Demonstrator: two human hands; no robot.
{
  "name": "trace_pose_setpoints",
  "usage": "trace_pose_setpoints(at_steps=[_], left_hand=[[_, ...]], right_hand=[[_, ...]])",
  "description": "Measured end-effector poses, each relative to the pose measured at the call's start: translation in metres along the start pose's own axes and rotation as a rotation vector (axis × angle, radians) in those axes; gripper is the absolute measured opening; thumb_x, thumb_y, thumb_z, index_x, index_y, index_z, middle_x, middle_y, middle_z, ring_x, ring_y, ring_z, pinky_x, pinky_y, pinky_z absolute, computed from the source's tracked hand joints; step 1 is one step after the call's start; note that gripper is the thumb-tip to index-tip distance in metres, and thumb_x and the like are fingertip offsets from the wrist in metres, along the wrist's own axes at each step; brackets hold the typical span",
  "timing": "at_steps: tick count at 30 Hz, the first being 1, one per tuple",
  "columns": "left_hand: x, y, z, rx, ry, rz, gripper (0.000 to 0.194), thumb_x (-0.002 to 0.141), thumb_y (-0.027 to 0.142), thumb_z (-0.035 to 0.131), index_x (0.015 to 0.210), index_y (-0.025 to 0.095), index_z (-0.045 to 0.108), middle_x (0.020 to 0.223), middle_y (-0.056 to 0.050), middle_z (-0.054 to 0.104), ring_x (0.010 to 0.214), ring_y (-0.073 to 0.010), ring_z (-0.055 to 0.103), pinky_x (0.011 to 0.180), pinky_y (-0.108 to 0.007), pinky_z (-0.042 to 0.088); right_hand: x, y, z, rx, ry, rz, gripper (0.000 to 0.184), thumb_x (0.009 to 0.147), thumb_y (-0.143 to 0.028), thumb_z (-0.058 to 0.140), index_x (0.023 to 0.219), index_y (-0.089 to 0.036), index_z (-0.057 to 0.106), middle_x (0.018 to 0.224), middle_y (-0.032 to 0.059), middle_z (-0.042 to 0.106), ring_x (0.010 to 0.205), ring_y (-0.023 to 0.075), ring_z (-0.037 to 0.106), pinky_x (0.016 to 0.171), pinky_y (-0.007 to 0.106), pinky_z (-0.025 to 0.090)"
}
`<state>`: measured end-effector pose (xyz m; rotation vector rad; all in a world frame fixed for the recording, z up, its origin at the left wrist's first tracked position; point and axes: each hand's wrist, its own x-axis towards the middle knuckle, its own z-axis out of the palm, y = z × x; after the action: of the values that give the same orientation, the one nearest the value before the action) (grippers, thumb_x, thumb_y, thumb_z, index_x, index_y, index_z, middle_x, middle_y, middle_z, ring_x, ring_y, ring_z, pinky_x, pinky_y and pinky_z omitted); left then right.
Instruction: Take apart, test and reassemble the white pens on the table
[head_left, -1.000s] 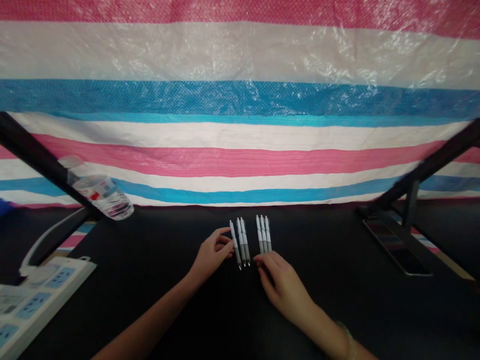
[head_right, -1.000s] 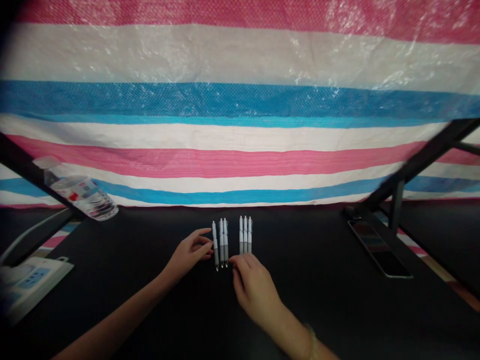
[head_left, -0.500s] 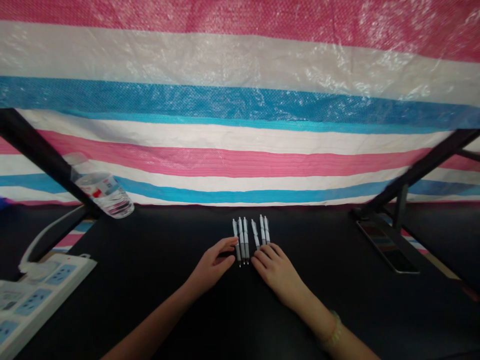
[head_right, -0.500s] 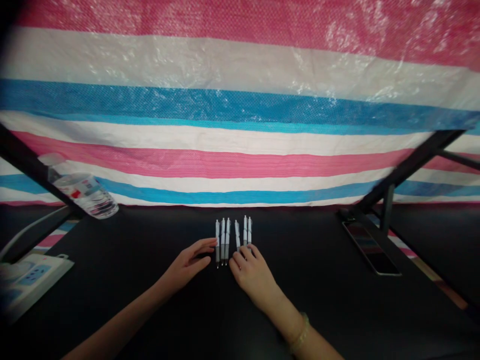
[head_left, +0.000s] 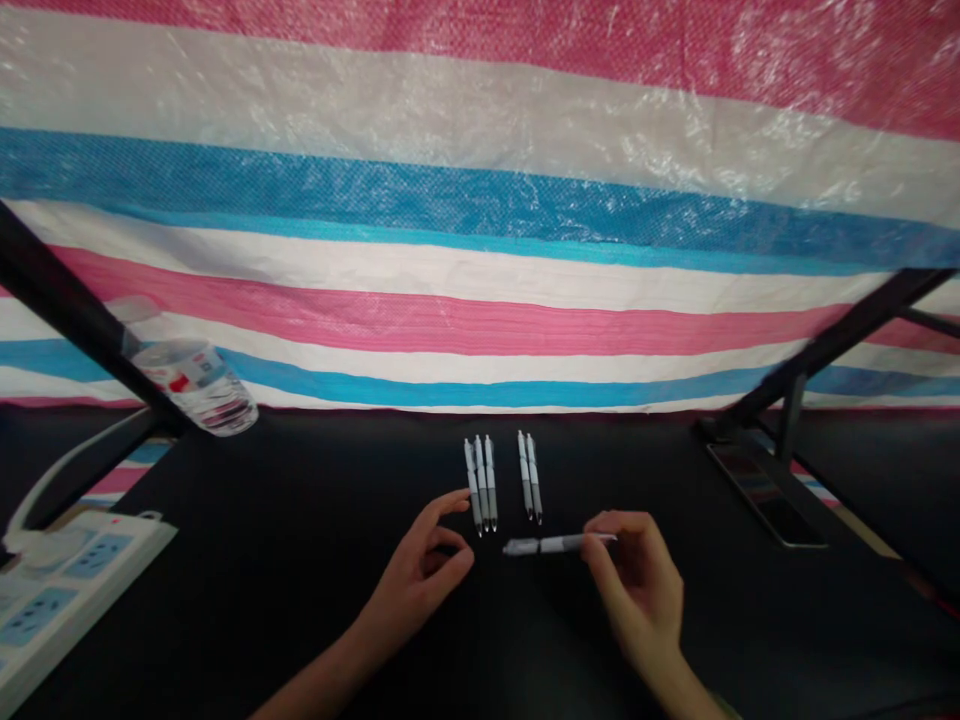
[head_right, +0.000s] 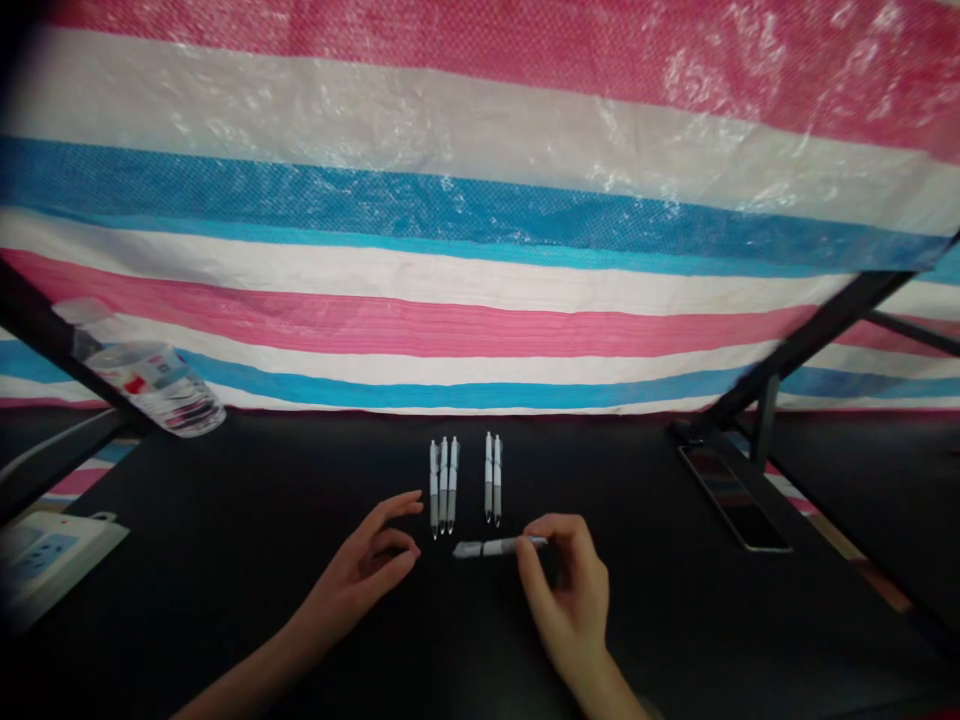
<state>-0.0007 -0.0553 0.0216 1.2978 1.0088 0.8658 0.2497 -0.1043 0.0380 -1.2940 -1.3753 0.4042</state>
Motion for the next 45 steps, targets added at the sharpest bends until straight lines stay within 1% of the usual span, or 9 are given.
trace_pose_setpoints(at_steps=[5, 8, 11, 16, 20, 27, 35, 38, 45], left_hand=[[-0.018, -0.005, 0.013, -0.065, -0.148, -0.045, 0.056, 0.081, 0.028, 0.074, 0.134, 0.03, 0.056, 0.106, -0.005, 0.064, 0.066, -0.0124, 0.06, 0.055, -0.022, 0.048], [-0.023, -0.002, 0.017, -0.087, -0.073, -0.076, 0.022, 0.086, 0.037, 0.07, 0.101, 0.022, 0.066, 0.076, 0.001, 0.059, 0.054, -0.0102, 0.053, 0.048, -0.02, 0.043], [-0.022, 0.003, 0.017, -0.112, 0.063, -0.096, 0.027, 0.083, 0.046, 0.072, 0.085, 0.02, 0.064, 0.068, 0.002, 0.058, 0.05, -0.0106, 0.051, 0.045, -0.021, 0.042], [-0.021, 0.002, 0.017, -0.108, 0.178, -0.131, 0.031, 0.08, 0.05, 0.075, 0.084, 0.019, 0.07, 0.062, 0.001, 0.062, 0.056, -0.0139, 0.057, 0.055, -0.024, 0.048], [-0.024, -0.003, 0.021, -0.128, 0.176, -0.181, 0.04, 0.076, 0.056, 0.076, 0.085, 0.017, 0.073, 0.059, 0.002, 0.06, 0.052, -0.0126, 0.054, 0.05, -0.022, 0.045], [-0.028, -0.009, 0.024, -0.173, 0.228, -0.208, 0.041, 0.077, 0.059, 0.074, 0.074, 0.018, 0.068, 0.055, 0.003, 0.057, 0.044, -0.0098, 0.048, 0.04, -0.019, 0.037], [-0.028, -0.007, 0.022, -0.236, 0.239, -0.173, 0.031, 0.078, 0.047, 0.079, 0.087, 0.018, 0.07, 0.066, -0.001, 0.065, 0.056, -0.0142, 0.058, 0.051, -0.024, 0.047], [-0.03, -0.008, 0.021, -0.283, 0.261, -0.154, 0.031, 0.08, 0.047, 0.077, 0.085, 0.018, 0.069, 0.065, -0.001, 0.064, 0.058, -0.0142, 0.056, 0.052, -0.024, 0.047], [-0.033, -0.012, 0.017, -0.326, 0.286, -0.117, 0.029, 0.083, 0.046, 0.075, 0.085, 0.018, 0.067, 0.064, 0.001, 0.062, 0.058, -0.0135, 0.053, 0.053, -0.024, 0.045]], right_hand=[[-0.019, 0.004, 0.017, 0.36, -0.001, 0.467, 0.025, 0.092, -0.041, 0.067, 0.085, -0.024, 0.05, 0.064, -0.0043, 0.057, 0.054, 0.0133, 0.057, 0.054, 0.024, 0.044], [-0.021, 0.007, 0.028, 0.445, -0.094, 0.578, 0.031, 0.089, -0.049, 0.068, 0.086, -0.023, 0.052, 0.057, -0.0045, 0.059, 0.051, 0.0144, 0.056, 0.054, 0.025, 0.044], [-0.017, 0.007, 0.031, 0.433, -0.252, 0.634, 0.039, 0.087, -0.057, 0.067, 0.095, -0.019, 0.06, 0.058, -0.0017, 0.063, 0.05, 0.0142, 0.056, 0.053, 0.026, 0.042], [-0.016, 0.014, 0.027, 0.388, -0.514, 0.673, 0.053, 0.086, -0.067, 0.061, 0.083, -0.014, 0.066, 0.05, -0.0011, 0.058, 0.039, 0.0092, 0.043, 0.042, 0.022, 0.028], [-0.021, 0.016, 0.024, 0.296, -0.454, 0.65, 0.05, 0.085, -0.063, 0.065, 0.086, -0.014, 0.073, 0.048, -0.0025, 0.053, 0.039, 0.0091, 0.04, 0.041, 0.022, 0.028], [-0.023, 0.007, 0.022, 0.155, -0.298, 0.356, 0.021, 0.083, -0.043, 0.073, 0.085, -0.025, 0.083, 0.076, 0.008, 0.075, 0.065, 0.0229, 0.065, 0.057, 0.031, 0.05], [-0.024, 0.007, 0.022, 0.262, -0.364, 0.527, 0.041, 0.088, -0.057, 0.065, 0.098, -0.018, 0.075, 0.065, 0.0037, 0.066, 0.053, 0.0155, 0.056, 0.05, 0.026, 0.042], [-0.022, 0.006, 0.021, 0.281, -0.423, 0.552, 0.051, 0.096, -0.061, 0.051, 0.08, -0.016, 0.07, 0.057, 0.0021, 0.061, 0.048, 0.0128, 0.05, 0.048, 0.025, 0.036], [-0.023, 0.006, 0.02, 0.301, -0.421, 0.553, 0.044, 0.094, -0.058, 0.057, 0.088, -0.016, 0.068, 0.071, 0.0041, 0.066, 0.054, 0.0124, 0.051, 0.049, 0.024, 0.035]])
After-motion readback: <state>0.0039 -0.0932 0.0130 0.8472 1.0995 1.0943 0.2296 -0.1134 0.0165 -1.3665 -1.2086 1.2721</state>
